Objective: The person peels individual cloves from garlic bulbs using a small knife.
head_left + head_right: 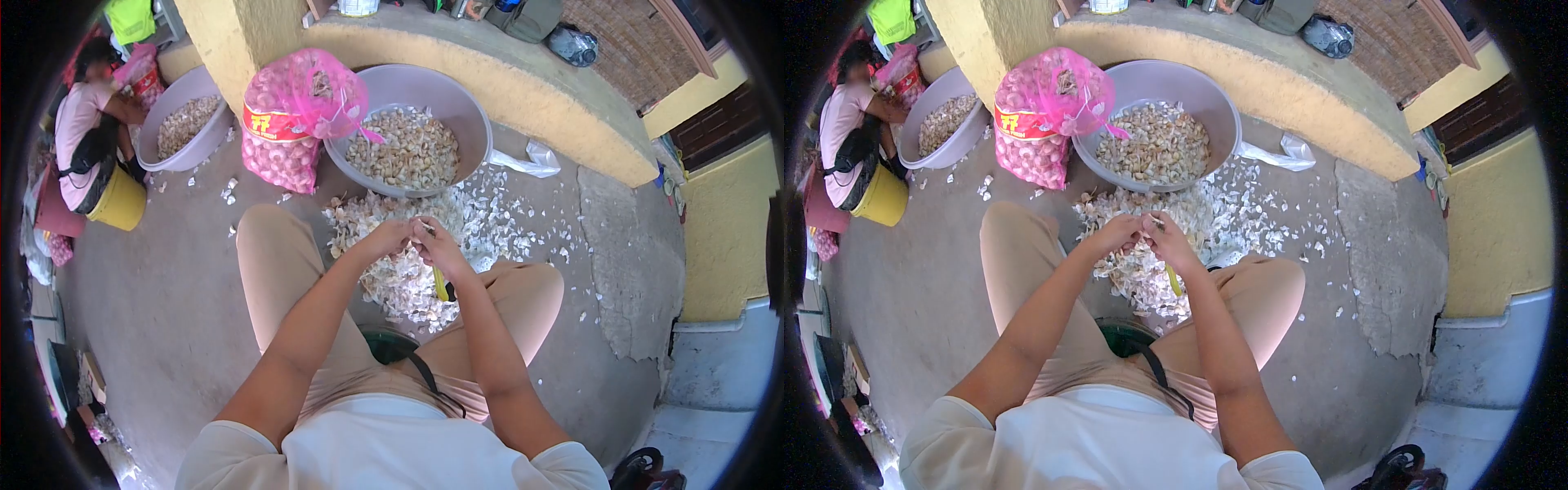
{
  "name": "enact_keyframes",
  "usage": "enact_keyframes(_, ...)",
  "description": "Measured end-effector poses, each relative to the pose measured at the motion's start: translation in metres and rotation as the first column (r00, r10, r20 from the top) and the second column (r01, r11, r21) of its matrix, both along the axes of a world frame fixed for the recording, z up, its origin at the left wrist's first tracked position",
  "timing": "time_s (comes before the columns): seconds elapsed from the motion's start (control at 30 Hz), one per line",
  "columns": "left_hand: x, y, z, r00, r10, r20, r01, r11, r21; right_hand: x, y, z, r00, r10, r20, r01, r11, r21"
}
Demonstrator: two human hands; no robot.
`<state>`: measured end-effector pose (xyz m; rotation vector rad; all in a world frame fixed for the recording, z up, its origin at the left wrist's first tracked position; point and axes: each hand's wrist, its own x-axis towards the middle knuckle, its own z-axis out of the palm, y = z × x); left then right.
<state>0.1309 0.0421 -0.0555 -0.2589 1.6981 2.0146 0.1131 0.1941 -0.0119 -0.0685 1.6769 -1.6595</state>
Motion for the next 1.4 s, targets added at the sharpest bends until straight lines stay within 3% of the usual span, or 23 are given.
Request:
enact_keyframes(0.23, -0.002, 0.005, 0.009, 0.997, 0.057, -0.045, -0.052, 0.994, 0.095, -0.007, 0.002, 0.0, 0.995, -0.019, 0.094, 0.03, 0.993, -0.116)
enact_keyframes(0.33, -0.006, 0.006, 0.01, 0.991, 0.065, -0.119, -0.068, 0.997, -0.024, -0.01, 0.001, 0.0, 0.995, -0.044, 0.089, 0.056, 0.991, -0.126)
enact_keyframes(0.43, -0.01, 0.009, 0.008, 0.98, 0.131, -0.147, -0.123, 0.99, 0.062, -0.012, -0.002, 0.005, 0.973, -0.089, 0.213, 0.135, 0.968, -0.213)
enact_keyframes(0.53, -0.01, 0.01, 0.023, 0.988, 0.144, -0.048, -0.134, 0.977, 0.168, -0.015, -0.001, 0.003, 0.971, -0.082, 0.223, 0.135, 0.964, -0.23)
enact_keyframes(0.83, -0.012, -0.001, 0.008, 0.999, 0.045, 0.01, -0.046, 0.949, 0.312, -0.009, -0.001, 0.003, 0.999, -0.043, 0.02, 0.046, 0.982, -0.183)
enact_keyframes(0.93, -0.01, 0.0, 0.014, 0.998, 0.064, 0.009, -0.064, 0.955, 0.289, -0.006, -0.004, 0.005, 0.995, -0.06, -0.073, 0.052, 0.993, -0.109)
enact_keyframes(1.23, -0.002, 0.004, 0.023, 0.998, 0.065, 0.011, -0.065, 0.996, -0.061, -0.005, -0.002, 0.003, 0.999, -0.012, -0.036, 0.011, 0.999, -0.031)
enact_keyframes(1.4, 0.0, 0.001, 0.042, 0.999, 0.045, 0.01, -0.045, 0.999, -0.011, -0.002, -0.004, -0.002, 0.964, 0.011, -0.265, 0.003, 0.999, 0.053)
